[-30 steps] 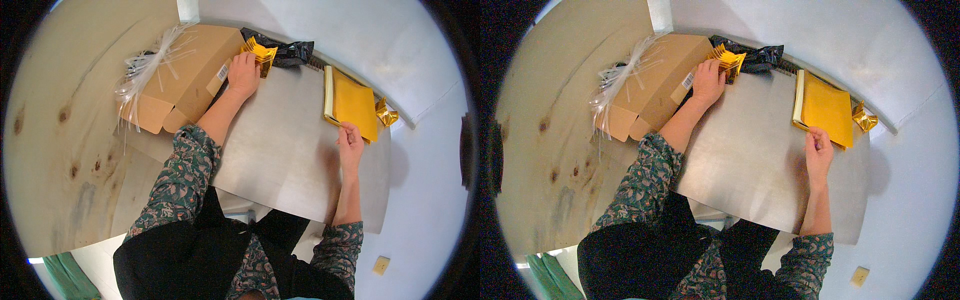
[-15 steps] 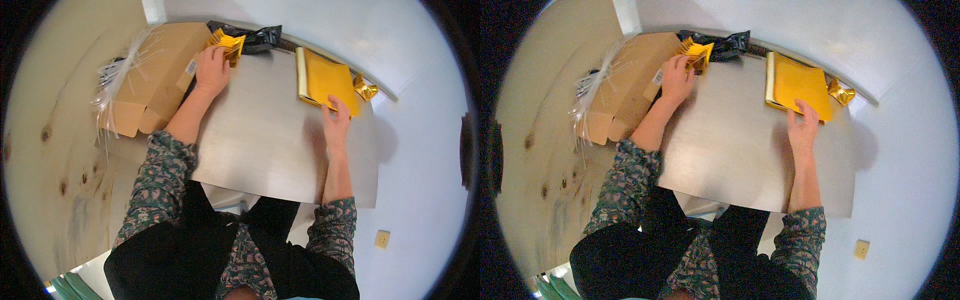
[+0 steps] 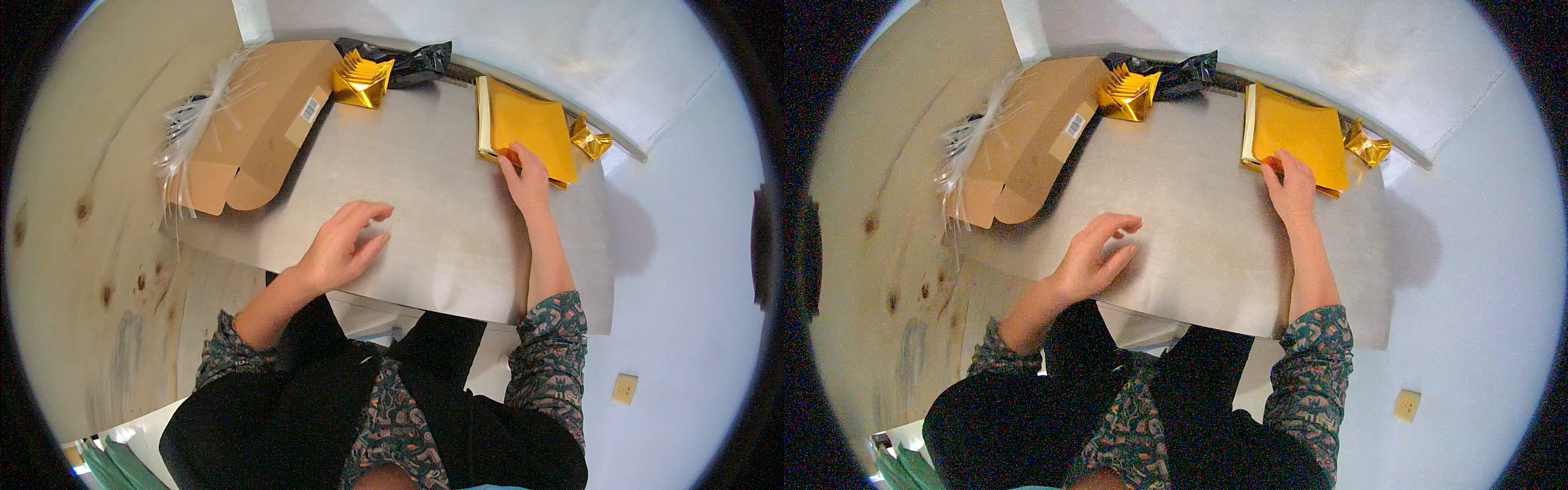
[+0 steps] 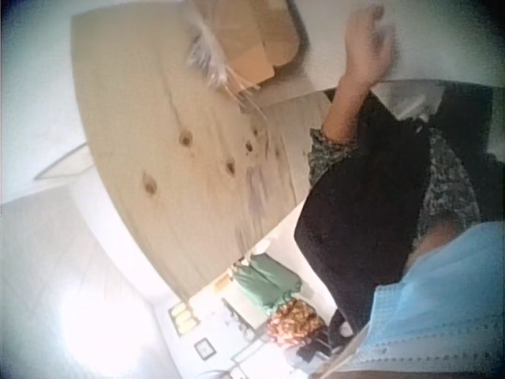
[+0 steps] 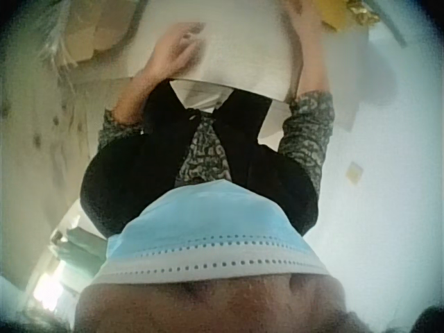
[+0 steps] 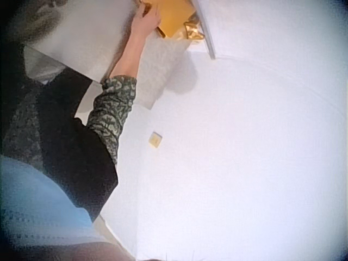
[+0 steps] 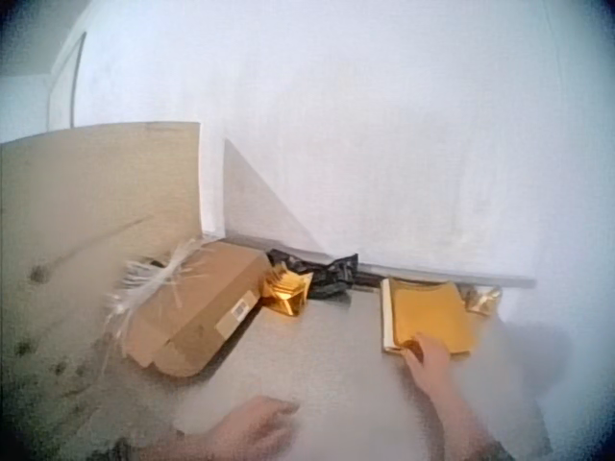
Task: The person folds a sheet of gold metallic paper into a small triangular pouch by hand, then places it with other finished pouches. They repeat the folding process with a second sheet of gold paper, creating another pouch.
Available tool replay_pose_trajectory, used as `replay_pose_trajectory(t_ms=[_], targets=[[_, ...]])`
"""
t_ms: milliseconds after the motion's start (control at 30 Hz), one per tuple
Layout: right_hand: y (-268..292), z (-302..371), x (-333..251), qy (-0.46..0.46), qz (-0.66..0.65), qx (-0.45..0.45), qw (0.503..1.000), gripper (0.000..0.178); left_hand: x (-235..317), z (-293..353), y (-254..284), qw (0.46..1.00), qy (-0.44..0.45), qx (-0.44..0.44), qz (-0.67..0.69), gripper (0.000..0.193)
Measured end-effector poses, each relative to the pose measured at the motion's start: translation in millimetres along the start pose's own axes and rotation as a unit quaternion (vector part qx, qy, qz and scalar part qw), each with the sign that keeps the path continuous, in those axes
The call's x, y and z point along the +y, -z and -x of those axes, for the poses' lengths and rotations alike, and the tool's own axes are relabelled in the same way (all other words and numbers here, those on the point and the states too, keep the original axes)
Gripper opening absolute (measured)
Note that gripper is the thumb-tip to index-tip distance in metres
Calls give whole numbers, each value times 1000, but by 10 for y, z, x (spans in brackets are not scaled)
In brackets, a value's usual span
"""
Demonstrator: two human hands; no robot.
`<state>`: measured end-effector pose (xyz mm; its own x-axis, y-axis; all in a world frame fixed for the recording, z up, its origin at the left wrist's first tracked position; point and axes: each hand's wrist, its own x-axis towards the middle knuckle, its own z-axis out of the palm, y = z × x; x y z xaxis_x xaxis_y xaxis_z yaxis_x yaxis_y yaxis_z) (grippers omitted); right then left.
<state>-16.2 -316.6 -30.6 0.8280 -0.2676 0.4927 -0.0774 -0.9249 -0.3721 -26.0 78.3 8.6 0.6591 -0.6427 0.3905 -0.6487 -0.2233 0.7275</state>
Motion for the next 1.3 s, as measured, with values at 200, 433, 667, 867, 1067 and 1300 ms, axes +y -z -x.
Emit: replay_pose_trajectory(t_ms=[200, 433, 667, 867, 1067, 1300], targets=[[43, -7, 18, 27, 35, 2, 999, 33, -13, 352, -127, 991, 81, 10, 102, 32], [-51, -27, 89, 33, -13, 53, 998, 27, -100, 449, -232, 978, 106, 62, 171, 30], [-73, -65, 122, 48, 100, 79, 991, 21, -94, 462, -217, 988, 83, 58, 116, 29], [-26, -71, 19, 37, 75, 100, 991, 19, -54, 425, -212, 994, 56, 65, 74, 24], [-14, -22, -8, -13, 16, 91, 996, 20, -61, 417, -243, 990, 105, 51, 77, 22], [-58, -30, 205, -66, -153, 67, 984, 17, -63, 412, -244, 993, 52, 71, 76, 20]])
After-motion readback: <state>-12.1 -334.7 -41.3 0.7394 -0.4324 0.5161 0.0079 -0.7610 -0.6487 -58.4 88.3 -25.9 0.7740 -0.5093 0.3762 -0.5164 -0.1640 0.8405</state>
